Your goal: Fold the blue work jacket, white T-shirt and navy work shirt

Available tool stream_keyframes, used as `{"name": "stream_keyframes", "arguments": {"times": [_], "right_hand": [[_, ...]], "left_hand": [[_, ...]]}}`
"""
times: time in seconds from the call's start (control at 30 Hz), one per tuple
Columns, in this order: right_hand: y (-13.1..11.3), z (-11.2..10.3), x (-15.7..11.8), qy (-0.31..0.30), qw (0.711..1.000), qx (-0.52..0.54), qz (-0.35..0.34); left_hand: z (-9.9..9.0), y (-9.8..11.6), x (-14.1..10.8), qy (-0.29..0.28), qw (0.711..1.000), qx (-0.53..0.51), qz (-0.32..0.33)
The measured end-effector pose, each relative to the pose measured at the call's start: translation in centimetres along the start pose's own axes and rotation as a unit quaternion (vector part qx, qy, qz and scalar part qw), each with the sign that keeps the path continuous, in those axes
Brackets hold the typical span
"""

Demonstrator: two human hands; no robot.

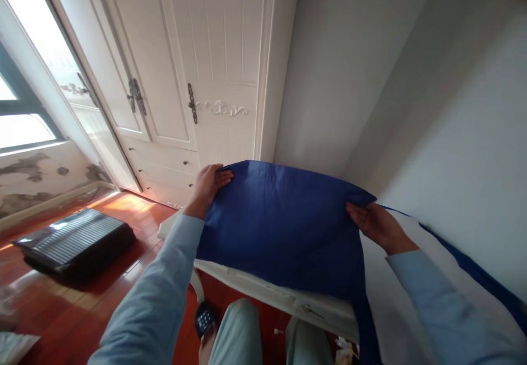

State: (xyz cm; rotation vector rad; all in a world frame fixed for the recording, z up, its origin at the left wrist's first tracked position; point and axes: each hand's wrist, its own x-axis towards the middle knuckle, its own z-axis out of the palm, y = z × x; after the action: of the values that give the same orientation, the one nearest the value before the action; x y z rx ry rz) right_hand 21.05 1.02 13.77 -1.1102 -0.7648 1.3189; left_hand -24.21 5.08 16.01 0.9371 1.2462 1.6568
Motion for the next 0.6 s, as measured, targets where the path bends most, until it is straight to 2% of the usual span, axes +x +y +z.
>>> {"name": "stream_keyframes", "arguments": {"times": [0.1,0.2,0.3,0.33,0.4,0.47,0.5,0.6], "right_hand": [[3.6,-0.2,4.8,0.055,0.993,0.007,0.101],[7.1,-1.2,6.7,0.057,0.990,-0.030,0.124],[8.7,-2.3,7.0,0.052,0.995,-0.064,0.061],[8.9,-2.5,6.9,0.045,0.995,-0.090,0.027],[8.9,-2.7,6.4,0.021,0.982,-0.179,-0.058],[9.0,-2.3,5.3,-0.023,0.945,-0.296,-0.140],[9.2,-2.0,4.6,-0.051,0.917,-0.355,-0.175],[10.7,-1.1,1.7,-0.175,0.802,-0.516,-0.244]], "left_hand": [[1.3,-4.7,4.3,-0.032,0.973,0.228,-0.019],[0.9,-8.7,5.5,-0.048,0.947,0.318,-0.015],[-0.8,-10.8,5.0,-0.081,0.917,0.388,0.038],[-1.5,-11.2,4.6,-0.107,0.896,0.426,0.066],[-2.9,-11.5,3.9,-0.161,0.834,0.514,0.122],[-4.1,-11.6,3.1,-0.207,0.766,0.586,0.163],[-4.6,-11.7,2.6,-0.231,0.742,0.604,0.177],[-5.9,-12.2,1.3,-0.319,0.681,0.629,0.197]]}}
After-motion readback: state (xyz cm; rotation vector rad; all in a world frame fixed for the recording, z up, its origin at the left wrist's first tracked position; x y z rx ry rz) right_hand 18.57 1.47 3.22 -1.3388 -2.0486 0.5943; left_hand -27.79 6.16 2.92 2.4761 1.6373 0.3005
